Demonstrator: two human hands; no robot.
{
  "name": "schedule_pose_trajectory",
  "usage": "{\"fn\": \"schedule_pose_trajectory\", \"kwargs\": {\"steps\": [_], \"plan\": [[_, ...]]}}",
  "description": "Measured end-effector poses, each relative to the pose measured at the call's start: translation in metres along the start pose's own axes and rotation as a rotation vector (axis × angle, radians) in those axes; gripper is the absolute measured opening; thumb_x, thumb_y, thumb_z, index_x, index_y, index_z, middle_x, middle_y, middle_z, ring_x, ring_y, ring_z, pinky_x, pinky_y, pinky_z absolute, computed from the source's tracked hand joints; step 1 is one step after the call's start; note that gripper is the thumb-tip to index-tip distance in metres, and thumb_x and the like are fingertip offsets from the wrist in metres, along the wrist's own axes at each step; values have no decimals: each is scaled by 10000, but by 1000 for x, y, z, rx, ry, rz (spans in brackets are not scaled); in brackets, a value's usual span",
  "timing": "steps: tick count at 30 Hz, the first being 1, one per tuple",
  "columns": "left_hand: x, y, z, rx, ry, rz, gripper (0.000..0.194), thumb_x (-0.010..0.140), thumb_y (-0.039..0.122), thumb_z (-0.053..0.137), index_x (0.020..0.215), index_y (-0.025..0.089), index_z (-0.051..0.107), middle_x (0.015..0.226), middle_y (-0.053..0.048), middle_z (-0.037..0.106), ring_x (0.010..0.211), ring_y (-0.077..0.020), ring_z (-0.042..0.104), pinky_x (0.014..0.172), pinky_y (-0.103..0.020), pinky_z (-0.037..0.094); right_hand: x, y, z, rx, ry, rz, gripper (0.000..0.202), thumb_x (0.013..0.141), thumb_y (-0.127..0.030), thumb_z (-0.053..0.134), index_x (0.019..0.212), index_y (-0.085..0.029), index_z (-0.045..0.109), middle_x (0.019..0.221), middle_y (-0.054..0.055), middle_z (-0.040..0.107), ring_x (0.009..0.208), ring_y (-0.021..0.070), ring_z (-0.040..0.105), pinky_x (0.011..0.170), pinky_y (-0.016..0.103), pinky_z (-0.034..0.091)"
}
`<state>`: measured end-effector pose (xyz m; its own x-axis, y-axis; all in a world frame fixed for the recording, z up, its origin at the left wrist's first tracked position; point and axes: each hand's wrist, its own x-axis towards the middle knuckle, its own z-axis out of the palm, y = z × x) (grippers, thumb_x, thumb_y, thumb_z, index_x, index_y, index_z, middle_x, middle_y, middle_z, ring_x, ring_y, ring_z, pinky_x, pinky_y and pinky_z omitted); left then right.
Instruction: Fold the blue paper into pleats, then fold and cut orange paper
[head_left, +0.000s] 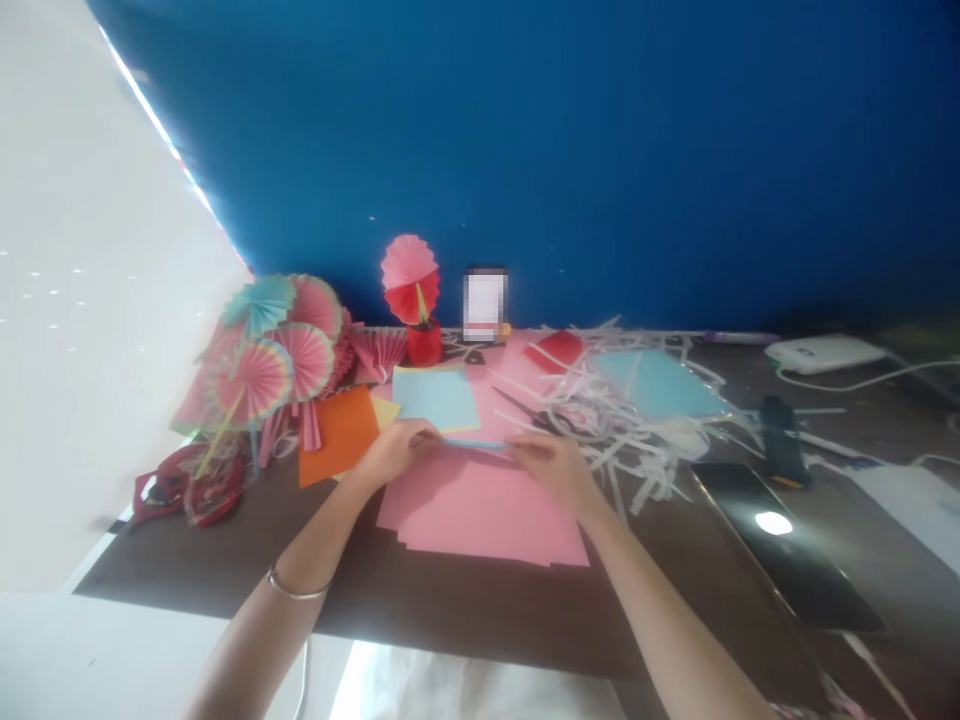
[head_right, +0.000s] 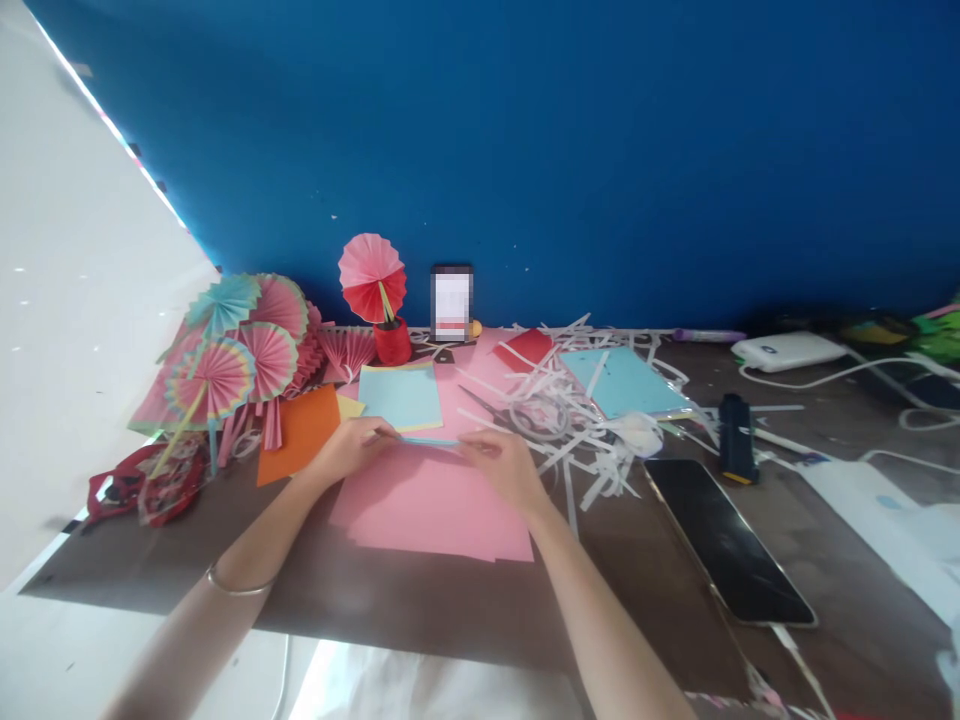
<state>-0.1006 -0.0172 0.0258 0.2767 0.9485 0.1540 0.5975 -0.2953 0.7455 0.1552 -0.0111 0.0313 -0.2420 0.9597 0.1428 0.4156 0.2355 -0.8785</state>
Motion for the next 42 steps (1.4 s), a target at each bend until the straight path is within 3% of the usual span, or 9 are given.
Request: {"fn": "schedule_pose_trajectory", "kwargs": {"steps": [9, 13, 15, 20, 23, 28, 35, 42], "plan": [[1, -5, 1, -76, 38, -29, 165, 782, 239, 534, 816, 161, 675, 813, -39, 684, 756, -156, 613, 655, -244, 480, 0, -2, 1, 3, 71, -31, 170, 700, -333, 633, 775, -211, 725, 861, 51, 720, 842, 228, 657, 764, 349, 525], [2, -9, 8, -23, 76, 139, 251, 805, 224, 529, 1022, 167, 642, 835, -51, 649, 747, -137, 584, 690, -255, 468, 0, -2, 1, -29, 108, -60, 157, 715, -336, 626, 770, -221, 718, 848, 44, 721, 840, 228, 658, 797, 361, 512], [2, -11, 11, 18, 68, 219, 239, 821, 215, 515, 1014, 180, 653, 807, -45, 623, 719, -128, 566, 687, -256, 457, 0, -1, 0, -70, 128, -94, 157, 731, -339, 615, 787, -230, 713, 848, 40, 720, 825, 223, 658, 779, 359, 514], [1, -13, 10, 213, 118, 330, 232, 868, 234, 465, 961, 222, 677, 810, -48, 596, 758, -143, 542, 699, -275, 423, 4, 6, -2, -312, 99, -413, 210, 823, -225, 492, 813, -242, 702, 860, 37, 712, 853, 211, 626, 820, 400, 465], [0, -12, 9, 350, 84, 344, 226, 870, 260, 472, 938, 233, 686, 777, -45, 585, 739, -147, 527, 672, -272, 397, 6, 10, -3, -471, 42, -544, 239, 822, -154, 461, 783, -226, 685, 870, 47, 702, 894, 219, 593, 851, 419, 420], [0, -8, 11, 362, -37, 269, 209, 859, 246, 487, 884, 223, 693, 718, -33, 578, 722, -148, 526, 642, -251, 390, 6, 10, -2, -572, -117, -466, 179, 808, -134, 476, 775, -192, 642, 791, 60, 653, 818, 213, 559, 777, 380, 420], [-2, -2, 10, 397, -77, 281, 245, 799, 128, 490, 912, 222, 686, 841, -38, 614, 787, -157, 548, 711, -267, 416, 5, 13, 5, -603, -163, -476, 136, 843, -250, 513, 879, -188, 629, 811, 69, 606, 808, 207, 530, 763, 361, 408], [-1, -4, 4, 346, -150, 245, 228, 866, 264, 476, 965, 230, 678, 910, -52, 618, 847, -164, 551, 760, -271, 416, 5, 18, 12, -597, -188, -468, 226, 887, -201, 430, 824, -175, 645, 806, 68, 596, 802, 195, 513, 765, 346, 401]]}}
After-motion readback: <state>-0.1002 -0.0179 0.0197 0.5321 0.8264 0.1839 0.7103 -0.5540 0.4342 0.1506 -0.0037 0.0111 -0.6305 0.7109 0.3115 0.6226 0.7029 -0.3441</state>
